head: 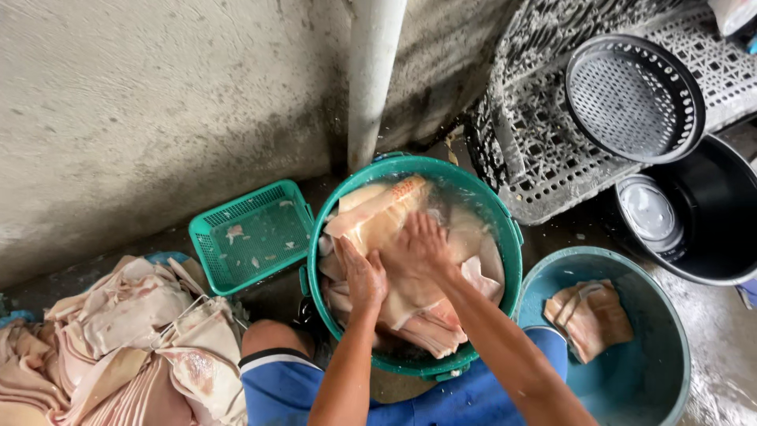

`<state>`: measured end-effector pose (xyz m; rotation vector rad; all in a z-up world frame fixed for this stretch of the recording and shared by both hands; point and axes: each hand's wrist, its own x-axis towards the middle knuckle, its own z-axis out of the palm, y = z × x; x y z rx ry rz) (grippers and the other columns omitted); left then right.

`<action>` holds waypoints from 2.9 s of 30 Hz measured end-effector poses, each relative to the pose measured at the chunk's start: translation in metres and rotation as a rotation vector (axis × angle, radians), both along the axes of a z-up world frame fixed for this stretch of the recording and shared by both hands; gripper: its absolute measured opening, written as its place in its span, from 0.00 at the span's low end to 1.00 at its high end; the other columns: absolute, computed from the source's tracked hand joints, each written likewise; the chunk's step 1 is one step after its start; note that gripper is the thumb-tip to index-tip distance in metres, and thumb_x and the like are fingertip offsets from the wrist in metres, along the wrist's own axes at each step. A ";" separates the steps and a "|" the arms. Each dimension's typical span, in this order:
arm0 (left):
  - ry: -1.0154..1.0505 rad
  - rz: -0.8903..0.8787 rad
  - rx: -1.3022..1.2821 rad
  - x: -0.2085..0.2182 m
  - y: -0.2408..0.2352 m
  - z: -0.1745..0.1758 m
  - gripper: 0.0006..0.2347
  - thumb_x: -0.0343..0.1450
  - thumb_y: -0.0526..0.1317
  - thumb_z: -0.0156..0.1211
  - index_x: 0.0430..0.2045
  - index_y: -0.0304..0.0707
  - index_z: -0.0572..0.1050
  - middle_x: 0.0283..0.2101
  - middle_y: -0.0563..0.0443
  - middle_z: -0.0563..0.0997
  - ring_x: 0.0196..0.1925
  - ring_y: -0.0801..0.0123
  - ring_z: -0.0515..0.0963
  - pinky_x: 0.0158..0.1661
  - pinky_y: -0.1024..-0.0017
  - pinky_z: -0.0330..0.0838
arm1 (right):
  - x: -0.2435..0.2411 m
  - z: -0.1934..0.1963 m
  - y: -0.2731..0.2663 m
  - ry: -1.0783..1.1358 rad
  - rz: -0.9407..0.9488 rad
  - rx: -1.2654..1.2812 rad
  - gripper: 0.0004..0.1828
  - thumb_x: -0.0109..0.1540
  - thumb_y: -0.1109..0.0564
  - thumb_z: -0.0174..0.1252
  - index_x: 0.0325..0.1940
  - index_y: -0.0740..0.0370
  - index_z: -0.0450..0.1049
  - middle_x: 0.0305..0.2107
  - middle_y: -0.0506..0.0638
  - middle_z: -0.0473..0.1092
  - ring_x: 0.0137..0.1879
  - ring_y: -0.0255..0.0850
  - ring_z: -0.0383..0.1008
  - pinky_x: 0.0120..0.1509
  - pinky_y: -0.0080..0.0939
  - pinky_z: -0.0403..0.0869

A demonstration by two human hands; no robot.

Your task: The person washes slabs of pig skin in a bucket of water and moves them to a basin.

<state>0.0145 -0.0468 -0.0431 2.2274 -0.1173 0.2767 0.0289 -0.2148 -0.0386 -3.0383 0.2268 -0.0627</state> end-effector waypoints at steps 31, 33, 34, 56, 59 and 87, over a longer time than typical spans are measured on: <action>0.336 -0.514 0.522 -0.007 0.019 0.006 0.37 0.74 0.62 0.41 0.74 0.36 0.46 0.75 0.30 0.50 0.72 0.24 0.52 0.69 0.39 0.41 | 0.034 -0.009 -0.043 0.150 -0.400 0.757 0.49 0.60 0.40 0.66 0.75 0.62 0.49 0.64 0.64 0.63 0.68 0.52 0.65 0.71 0.49 0.67; 0.330 -0.485 0.542 -0.004 0.013 0.007 0.40 0.72 0.66 0.42 0.74 0.36 0.45 0.75 0.29 0.49 0.71 0.24 0.51 0.69 0.41 0.42 | 0.014 0.013 -0.052 0.228 -0.426 0.991 0.47 0.56 0.45 0.67 0.74 0.62 0.55 0.56 0.60 0.73 0.62 0.48 0.74 0.68 0.46 0.71; 0.362 -0.496 0.507 -0.002 0.011 0.008 0.40 0.72 0.66 0.43 0.73 0.37 0.43 0.76 0.29 0.47 0.72 0.23 0.48 0.68 0.41 0.40 | 0.007 0.030 -0.059 0.263 -0.437 1.111 0.47 0.54 0.48 0.67 0.74 0.62 0.58 0.53 0.58 0.78 0.59 0.47 0.78 0.67 0.44 0.73; 1.028 -0.049 -1.575 0.019 0.039 0.039 0.23 0.74 0.46 0.51 0.65 0.39 0.65 0.62 0.47 0.75 0.63 0.55 0.74 0.62 0.53 0.68 | -0.050 0.046 -0.009 0.109 0.262 0.222 0.26 0.68 0.36 0.52 0.61 0.55 0.68 0.54 0.58 0.69 0.61 0.57 0.71 0.67 0.62 0.71; 0.841 -0.089 -1.290 0.014 0.031 0.011 0.25 0.70 0.38 0.55 0.66 0.42 0.63 0.64 0.45 0.72 0.62 0.55 0.73 0.59 0.54 0.70 | -0.023 0.020 -0.039 0.015 -0.120 0.108 0.40 0.69 0.32 0.44 0.76 0.58 0.52 0.64 0.68 0.56 0.69 0.66 0.60 0.69 0.69 0.61; 0.735 -0.046 -1.199 0.018 0.029 -0.009 0.22 0.75 0.43 0.48 0.64 0.35 0.69 0.64 0.50 0.73 0.62 0.66 0.72 0.58 0.71 0.67 | 0.016 -0.016 -0.050 0.321 -0.321 0.425 0.30 0.67 0.38 0.36 0.70 0.48 0.62 0.60 0.52 0.68 0.62 0.45 0.72 0.63 0.54 0.74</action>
